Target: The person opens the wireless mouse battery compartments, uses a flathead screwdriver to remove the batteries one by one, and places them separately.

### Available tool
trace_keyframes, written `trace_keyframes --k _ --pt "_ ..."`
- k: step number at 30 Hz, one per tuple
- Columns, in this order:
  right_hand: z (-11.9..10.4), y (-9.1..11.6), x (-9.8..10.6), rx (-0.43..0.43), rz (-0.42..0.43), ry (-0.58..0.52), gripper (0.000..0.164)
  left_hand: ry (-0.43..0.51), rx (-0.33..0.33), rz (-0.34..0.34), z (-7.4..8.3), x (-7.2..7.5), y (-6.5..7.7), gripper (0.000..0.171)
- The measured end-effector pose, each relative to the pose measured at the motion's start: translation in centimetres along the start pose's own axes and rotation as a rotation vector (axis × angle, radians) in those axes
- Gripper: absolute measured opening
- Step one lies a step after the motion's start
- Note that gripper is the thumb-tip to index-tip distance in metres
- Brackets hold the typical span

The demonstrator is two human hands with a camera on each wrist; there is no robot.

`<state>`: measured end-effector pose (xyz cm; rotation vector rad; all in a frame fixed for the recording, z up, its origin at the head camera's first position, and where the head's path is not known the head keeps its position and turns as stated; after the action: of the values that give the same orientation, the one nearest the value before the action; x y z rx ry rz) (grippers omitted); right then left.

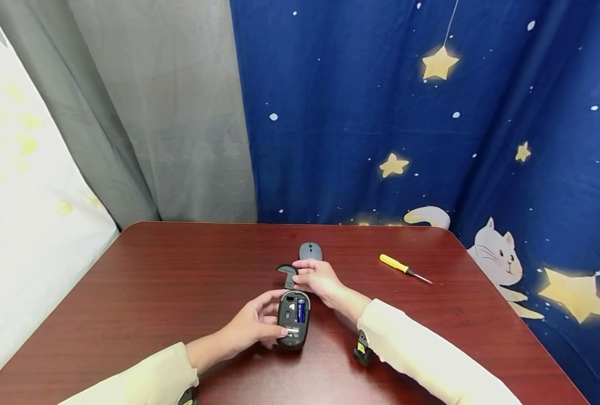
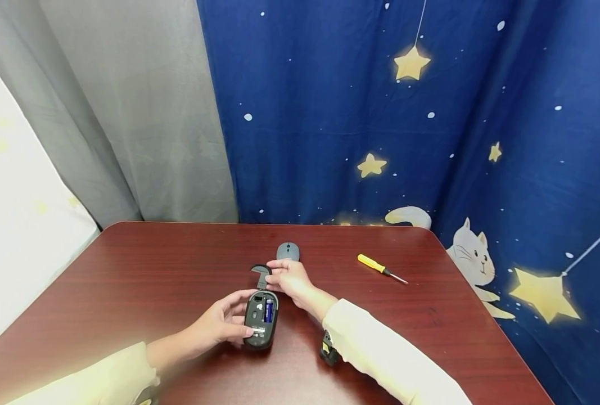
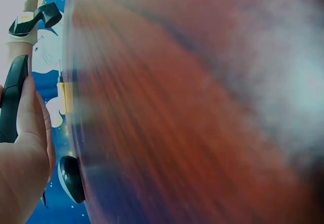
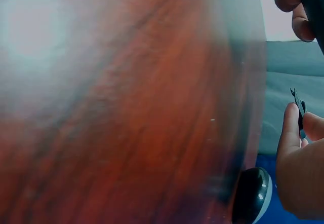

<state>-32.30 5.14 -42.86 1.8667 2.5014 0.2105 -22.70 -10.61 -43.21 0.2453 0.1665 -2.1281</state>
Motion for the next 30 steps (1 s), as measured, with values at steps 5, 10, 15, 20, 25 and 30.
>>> trace_keyframes --k 5,10,15,20,25,30 --pt "0.8 0.5 0.3 -0.019 0.007 0.064 0.038 0.018 0.004 -0.001 -0.1 0.1 0.2 0.077" --pt "1.3 1.0 0.5 -0.012 -0.007 0.114 0.037 0.01 0.011 0.005 -0.1 0.2 0.3 0.076" --pt "1.8 1.5 0.9 -0.012 -0.004 0.101 0.037 0.008 0.009 0.003 -0.2 0.2 0.3 0.076" --pt "2.2 1.6 1.1 -0.011 0.003 0.117 0.037 0.004 -0.004 -0.004 -0.3 0.3 0.3 0.076" --pt "2.4 1.6 1.2 0.001 0.017 0.138 0.037 -0.003 -0.01 -0.011 -0.4 0.5 0.3 0.075" --pt "1.7 1.9 1.2 -0.001 0.051 0.211 0.035 0.004 -0.001 -0.007 -0.5 0.6 0.3 0.076"
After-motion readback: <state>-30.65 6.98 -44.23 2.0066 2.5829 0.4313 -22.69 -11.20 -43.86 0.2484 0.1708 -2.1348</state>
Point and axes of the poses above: each hand's wrist, its own y-axis away from the middle knuckle, its own x-axis out of the back of the hand, z = x × y, the point moved 4 cm from there along -y, towards the middle knuckle, and after that the axes turned 9 degrees about y, right-handed, at the moved point
